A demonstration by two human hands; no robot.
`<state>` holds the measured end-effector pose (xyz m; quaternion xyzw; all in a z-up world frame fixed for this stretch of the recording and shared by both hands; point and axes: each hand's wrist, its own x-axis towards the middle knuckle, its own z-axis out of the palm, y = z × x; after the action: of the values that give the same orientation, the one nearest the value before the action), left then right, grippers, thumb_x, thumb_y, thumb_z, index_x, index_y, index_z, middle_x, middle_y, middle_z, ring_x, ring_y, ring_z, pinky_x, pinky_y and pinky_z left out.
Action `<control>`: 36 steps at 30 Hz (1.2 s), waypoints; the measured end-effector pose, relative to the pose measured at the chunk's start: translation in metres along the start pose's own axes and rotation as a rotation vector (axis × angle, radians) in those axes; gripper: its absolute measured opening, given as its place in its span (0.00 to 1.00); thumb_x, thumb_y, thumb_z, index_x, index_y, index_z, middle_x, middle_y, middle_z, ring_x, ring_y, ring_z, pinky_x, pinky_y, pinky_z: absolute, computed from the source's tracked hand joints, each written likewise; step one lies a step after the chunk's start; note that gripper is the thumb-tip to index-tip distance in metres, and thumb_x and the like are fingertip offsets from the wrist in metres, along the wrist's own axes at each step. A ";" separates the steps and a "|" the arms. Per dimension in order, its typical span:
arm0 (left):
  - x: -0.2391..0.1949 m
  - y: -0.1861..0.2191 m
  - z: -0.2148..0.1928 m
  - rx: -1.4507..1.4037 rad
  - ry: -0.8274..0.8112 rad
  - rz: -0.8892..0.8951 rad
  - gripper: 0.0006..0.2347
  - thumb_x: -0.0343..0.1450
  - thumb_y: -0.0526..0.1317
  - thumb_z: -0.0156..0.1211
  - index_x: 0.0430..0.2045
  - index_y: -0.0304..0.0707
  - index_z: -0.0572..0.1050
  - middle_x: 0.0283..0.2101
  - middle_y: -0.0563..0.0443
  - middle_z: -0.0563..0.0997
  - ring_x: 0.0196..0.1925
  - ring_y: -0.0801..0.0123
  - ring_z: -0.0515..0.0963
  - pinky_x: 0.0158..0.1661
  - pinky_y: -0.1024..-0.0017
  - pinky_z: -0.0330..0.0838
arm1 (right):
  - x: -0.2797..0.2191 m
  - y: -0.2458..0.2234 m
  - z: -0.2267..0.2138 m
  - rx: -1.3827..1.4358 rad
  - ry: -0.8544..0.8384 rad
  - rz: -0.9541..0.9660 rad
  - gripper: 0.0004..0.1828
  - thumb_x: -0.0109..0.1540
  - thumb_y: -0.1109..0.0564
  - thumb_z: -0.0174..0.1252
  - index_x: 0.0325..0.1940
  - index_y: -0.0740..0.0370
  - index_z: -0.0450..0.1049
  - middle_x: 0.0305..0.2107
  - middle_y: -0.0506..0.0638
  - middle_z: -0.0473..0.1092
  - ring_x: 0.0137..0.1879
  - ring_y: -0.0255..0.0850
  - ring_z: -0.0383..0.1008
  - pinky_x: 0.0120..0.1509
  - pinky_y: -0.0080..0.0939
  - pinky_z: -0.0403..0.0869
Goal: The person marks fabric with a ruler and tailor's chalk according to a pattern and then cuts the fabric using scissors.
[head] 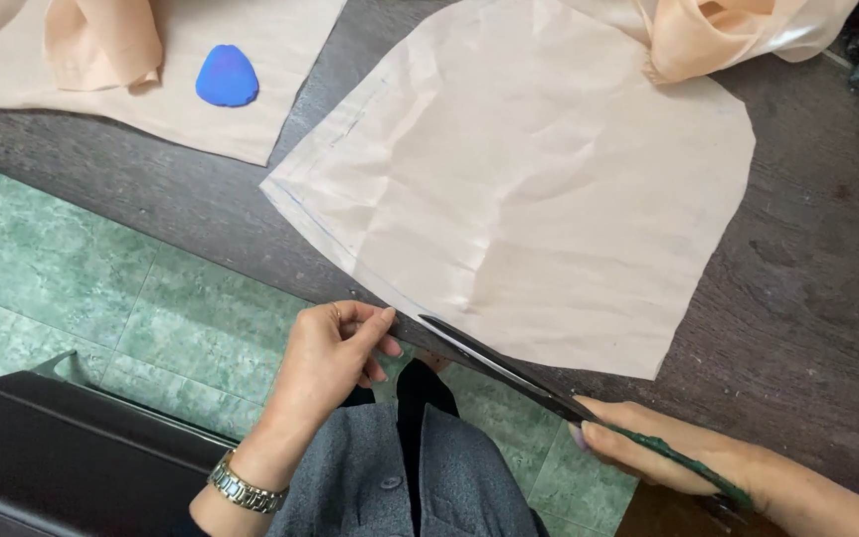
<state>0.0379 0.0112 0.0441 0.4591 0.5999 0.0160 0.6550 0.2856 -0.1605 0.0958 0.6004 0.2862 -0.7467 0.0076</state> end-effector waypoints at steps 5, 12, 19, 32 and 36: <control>0.001 -0.001 -0.001 -0.029 -0.001 -0.030 0.07 0.69 0.38 0.59 0.26 0.31 0.78 0.20 0.46 0.83 0.11 0.71 0.73 0.14 0.77 0.66 | 0.013 0.014 -0.002 -0.099 0.008 -0.227 0.21 0.64 0.39 0.38 0.40 0.53 0.70 0.29 0.39 0.63 0.35 0.30 0.60 0.41 0.32 0.63; 0.004 -0.002 -0.002 -0.042 -0.017 -0.031 0.07 0.68 0.37 0.60 0.26 0.31 0.79 0.18 0.46 0.82 0.11 0.71 0.72 0.14 0.77 0.65 | 0.017 -0.004 0.000 -0.151 0.022 -0.360 0.25 0.63 0.40 0.36 0.51 0.53 0.72 0.35 0.38 0.72 0.40 0.28 0.67 0.46 0.30 0.68; 0.009 -0.009 -0.002 -0.061 -0.027 -0.014 0.07 0.68 0.37 0.60 0.25 0.31 0.79 0.17 0.46 0.81 0.10 0.71 0.72 0.12 0.77 0.64 | 0.026 0.010 -0.001 -0.162 0.014 -0.345 0.22 0.64 0.41 0.38 0.45 0.54 0.72 0.30 0.38 0.68 0.36 0.28 0.63 0.40 0.32 0.66; 0.008 -0.003 -0.002 -0.041 -0.022 -0.030 0.07 0.68 0.37 0.60 0.24 0.31 0.79 0.17 0.45 0.82 0.10 0.71 0.72 0.12 0.78 0.63 | 0.024 0.009 0.000 -0.193 0.058 -0.043 0.21 0.65 0.38 0.41 0.34 0.54 0.69 0.22 0.41 0.58 0.27 0.32 0.54 0.35 0.35 0.58; 0.006 -0.001 -0.002 -0.027 -0.016 -0.030 0.07 0.68 0.37 0.60 0.24 0.31 0.79 0.17 0.46 0.82 0.09 0.70 0.73 0.11 0.78 0.63 | 0.025 0.011 0.001 -0.240 0.103 -0.090 0.21 0.64 0.38 0.40 0.36 0.53 0.72 0.24 0.41 0.65 0.30 0.32 0.61 0.37 0.34 0.62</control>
<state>0.0376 0.0151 0.0393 0.4413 0.6014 0.0106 0.6660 0.2811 -0.1616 0.0691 0.6193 0.4000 -0.6749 0.0312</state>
